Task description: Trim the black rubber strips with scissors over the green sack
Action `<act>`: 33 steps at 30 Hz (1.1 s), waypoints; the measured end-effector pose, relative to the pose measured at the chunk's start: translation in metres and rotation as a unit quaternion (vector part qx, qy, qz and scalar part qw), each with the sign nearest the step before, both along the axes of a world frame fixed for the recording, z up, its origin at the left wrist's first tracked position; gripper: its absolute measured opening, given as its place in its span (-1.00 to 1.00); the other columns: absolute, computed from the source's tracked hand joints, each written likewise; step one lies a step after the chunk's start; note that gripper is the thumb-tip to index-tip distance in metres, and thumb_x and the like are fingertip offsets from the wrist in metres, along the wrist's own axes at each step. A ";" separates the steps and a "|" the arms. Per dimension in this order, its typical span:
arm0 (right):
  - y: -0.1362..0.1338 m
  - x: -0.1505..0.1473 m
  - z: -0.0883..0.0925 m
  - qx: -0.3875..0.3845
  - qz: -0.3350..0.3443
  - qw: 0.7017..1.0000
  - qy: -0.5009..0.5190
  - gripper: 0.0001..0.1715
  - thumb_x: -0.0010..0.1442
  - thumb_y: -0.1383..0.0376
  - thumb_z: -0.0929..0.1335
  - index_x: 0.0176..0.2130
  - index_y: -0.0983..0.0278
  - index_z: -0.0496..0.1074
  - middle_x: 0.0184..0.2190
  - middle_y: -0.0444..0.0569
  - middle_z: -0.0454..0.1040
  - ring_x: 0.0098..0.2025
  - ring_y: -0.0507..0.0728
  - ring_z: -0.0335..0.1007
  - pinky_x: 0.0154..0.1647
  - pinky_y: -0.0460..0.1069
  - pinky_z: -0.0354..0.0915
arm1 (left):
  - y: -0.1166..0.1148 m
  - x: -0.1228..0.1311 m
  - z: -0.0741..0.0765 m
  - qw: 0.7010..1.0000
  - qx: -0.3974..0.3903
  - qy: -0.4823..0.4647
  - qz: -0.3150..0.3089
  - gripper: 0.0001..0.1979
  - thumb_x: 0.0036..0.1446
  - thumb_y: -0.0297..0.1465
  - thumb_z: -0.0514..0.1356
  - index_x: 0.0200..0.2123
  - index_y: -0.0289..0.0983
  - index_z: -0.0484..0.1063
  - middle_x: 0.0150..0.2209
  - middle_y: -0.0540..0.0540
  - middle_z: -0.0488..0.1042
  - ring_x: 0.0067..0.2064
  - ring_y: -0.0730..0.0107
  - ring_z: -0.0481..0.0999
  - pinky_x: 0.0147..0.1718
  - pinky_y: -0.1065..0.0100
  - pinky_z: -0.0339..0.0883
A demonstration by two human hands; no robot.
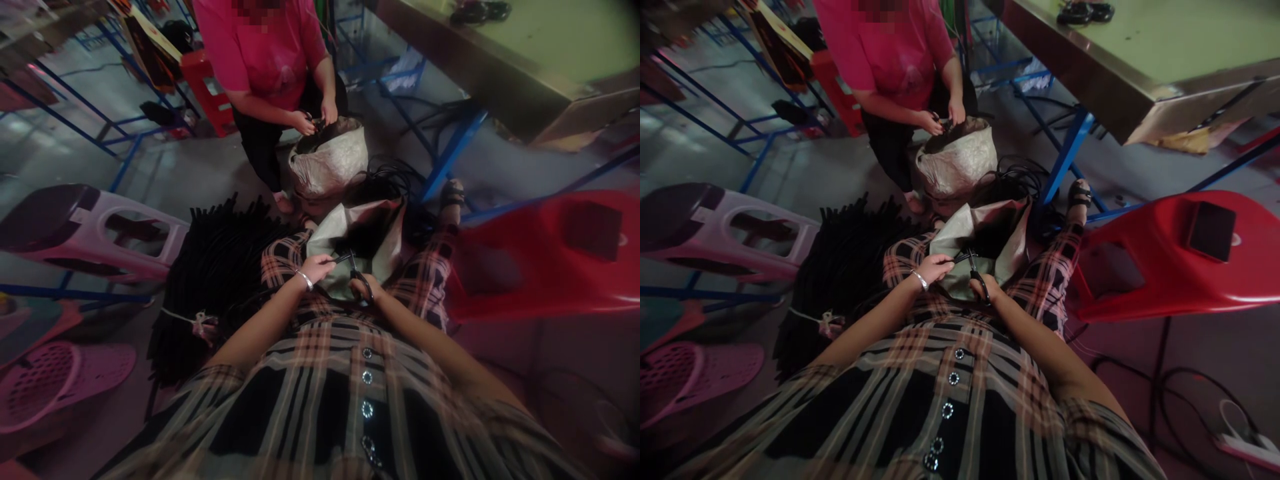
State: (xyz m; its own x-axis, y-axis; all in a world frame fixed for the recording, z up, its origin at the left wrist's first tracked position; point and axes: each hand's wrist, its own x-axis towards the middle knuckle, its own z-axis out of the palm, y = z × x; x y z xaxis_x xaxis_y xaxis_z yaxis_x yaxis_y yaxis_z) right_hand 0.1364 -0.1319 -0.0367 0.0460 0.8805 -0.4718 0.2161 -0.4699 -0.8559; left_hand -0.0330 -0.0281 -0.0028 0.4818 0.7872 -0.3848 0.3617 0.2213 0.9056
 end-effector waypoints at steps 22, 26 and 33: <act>-0.013 0.000 -0.003 0.044 -0.036 0.996 -0.072 -0.76 0.00 0.28 0.25 -0.62 0.32 0.30 -0.78 -0.16 0.23 -0.73 -0.04 0.15 -0.69 -0.16 0.06 | -0.004 0.005 0.016 0.999 0.008 0.031 0.001 -0.89 -0.04 -0.41 0.22 -0.42 -0.35 0.40 -0.70 0.14 0.23 -0.76 0.70 0.08 -0.75 0.54 -0.12; -0.015 -0.001 -0.001 0.036 -0.048 0.996 -0.060 -0.78 0.00 0.27 0.25 -0.61 0.31 0.29 -0.78 -0.16 0.22 -0.72 -0.03 0.16 -0.69 -0.15 0.07 | -0.002 0.003 0.012 1.000 -0.006 0.025 0.018 -0.88 -0.05 -0.41 0.23 -0.42 -0.35 0.39 -0.71 0.14 0.23 -0.76 0.70 0.08 -0.74 0.53 -0.12; -0.010 -0.006 -0.010 0.012 -0.043 0.999 0.007 -0.79 -0.01 0.28 0.26 -0.60 0.32 0.32 -0.67 -0.07 0.37 -0.59 0.02 0.29 -0.56 -0.12 0.18 | 0.004 -0.001 0.010 0.999 -0.042 -0.004 0.024 -0.82 -0.06 -0.37 0.27 -0.41 -0.35 0.37 -0.70 0.13 0.26 -0.76 0.69 0.11 -0.75 0.53 -0.11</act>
